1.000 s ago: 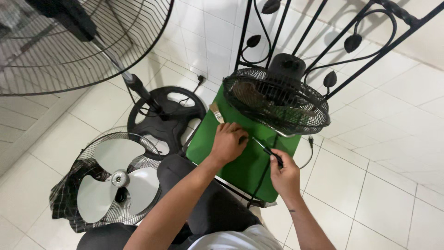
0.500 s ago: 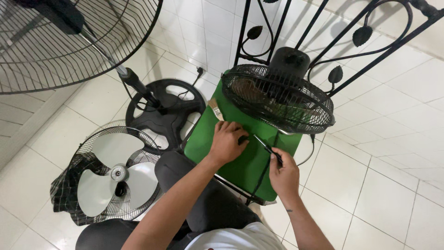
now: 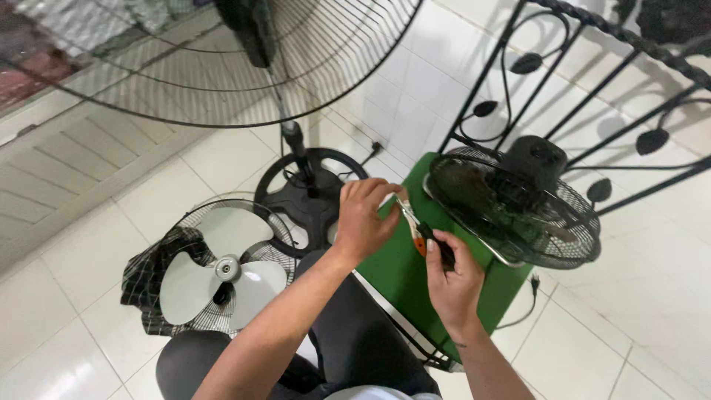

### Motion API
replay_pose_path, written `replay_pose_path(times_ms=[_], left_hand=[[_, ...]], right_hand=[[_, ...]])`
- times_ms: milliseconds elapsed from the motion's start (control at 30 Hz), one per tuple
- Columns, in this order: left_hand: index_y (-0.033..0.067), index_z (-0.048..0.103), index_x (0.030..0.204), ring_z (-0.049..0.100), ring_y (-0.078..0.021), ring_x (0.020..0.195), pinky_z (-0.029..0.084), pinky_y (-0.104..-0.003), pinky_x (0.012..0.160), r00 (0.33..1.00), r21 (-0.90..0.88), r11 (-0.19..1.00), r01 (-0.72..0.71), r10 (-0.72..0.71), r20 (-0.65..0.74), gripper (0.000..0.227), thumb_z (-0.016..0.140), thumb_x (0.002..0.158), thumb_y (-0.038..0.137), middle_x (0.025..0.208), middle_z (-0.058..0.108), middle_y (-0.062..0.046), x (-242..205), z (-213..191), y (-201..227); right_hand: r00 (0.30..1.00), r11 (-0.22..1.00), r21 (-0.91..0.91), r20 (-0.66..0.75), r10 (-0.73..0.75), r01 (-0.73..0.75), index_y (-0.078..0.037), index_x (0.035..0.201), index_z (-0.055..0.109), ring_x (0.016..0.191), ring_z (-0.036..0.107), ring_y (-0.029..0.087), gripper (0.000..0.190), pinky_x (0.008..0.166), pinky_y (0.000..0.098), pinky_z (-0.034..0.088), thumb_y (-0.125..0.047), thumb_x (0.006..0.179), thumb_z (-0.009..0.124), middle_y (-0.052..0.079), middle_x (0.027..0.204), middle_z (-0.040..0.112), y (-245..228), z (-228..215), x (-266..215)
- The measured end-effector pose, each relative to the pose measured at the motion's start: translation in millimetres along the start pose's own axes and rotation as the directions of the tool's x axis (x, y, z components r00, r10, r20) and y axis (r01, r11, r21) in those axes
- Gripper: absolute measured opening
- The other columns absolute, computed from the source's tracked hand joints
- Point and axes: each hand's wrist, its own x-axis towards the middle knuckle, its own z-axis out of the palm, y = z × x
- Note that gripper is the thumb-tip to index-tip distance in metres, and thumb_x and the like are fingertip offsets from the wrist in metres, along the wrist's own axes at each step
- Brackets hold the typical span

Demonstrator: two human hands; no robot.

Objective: The person removes the front grille and fan blades from a standing electric fan, then uses a screwdriver to loosen and remove the rear grille. The person places the removed parts on the floor and continues to unscrew fasteners from the motor housing.

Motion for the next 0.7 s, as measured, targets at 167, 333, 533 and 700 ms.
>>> replay_pose_path(times_ms=[167, 333, 533, 700], left_hand=[[0.0098, 0.07, 0.113, 0.065, -0.0262, 0.1, 0.044, -0.04, 0.094, 0.97, 0.042, 0.998, 0.049, -0.038, -0.24, 0.027, 0.077, 0.086, 0.009, 0.104, 0.07, -0.006, 46.0, -69.2, -9.9], [0.0105, 0.068, 0.112, 0.068, -0.0222, 0.095, 0.048, -0.038, 0.089, 0.905, 0.112, 0.992, -0.049, 0.092, -0.416, 0.024, 0.077, 0.09, 0.009, 0.102, 0.071, -0.004, 93.6, -124.9, -33.6], [0.0081, 0.069, 0.114, 0.07, -0.0194, 0.08, 0.051, -0.036, 0.078, 0.846, 0.111, 0.993, -0.038, 0.091, -0.525, 0.027, 0.077, 0.088, 0.008, 0.089, 0.074, -0.003, 142.0, -154.0, -63.6], [0.0063, 0.07, 0.12, 0.075, -0.0222, 0.085, 0.059, -0.034, 0.075, 0.875, -0.012, 0.999, 0.035, -0.037, -0.482, 0.029, 0.075, 0.091, 0.008, 0.101, 0.075, -0.009, 156.9, -158.6, -84.2]], right_hand=[[0.957, 0.955, 0.062, -0.036, -0.287, 0.289, 0.0, 0.112, 0.068, 0.078, 0.067, 0.008, 0.019, 0.07, 0.0233, 0.054, -0.009, 0.098, 0.076, 0.007, 0.093, 0.073, -62.8, 59.9, 59.1], [0.902, 0.9, 0.087, -0.103, -0.419, 0.427, -0.001, 0.109, 0.067, 0.075, 0.066, 0.013, 0.016, 0.069, 0.0271, 0.055, -0.009, 0.099, 0.078, 0.008, 0.094, 0.073, -125.6, 117.5, 102.8], [0.796, 0.801, 0.017, -0.131, -0.591, 0.598, -0.002, 0.116, 0.062, 0.089, 0.066, 0.024, 0.013, 0.077, 0.035, 0.055, -0.01, 0.107, 0.067, 0.011, 0.103, 0.068, -170.5, 175.3, 135.7], [0.741, 0.75, -0.107, -0.118, -0.662, 0.653, -0.003, 0.117, 0.062, 0.093, 0.065, 0.029, 0.013, 0.079, 0.0398, 0.053, -0.012, 0.109, 0.063, 0.011, 0.103, 0.066, -180.8, 203.7, 151.8]])
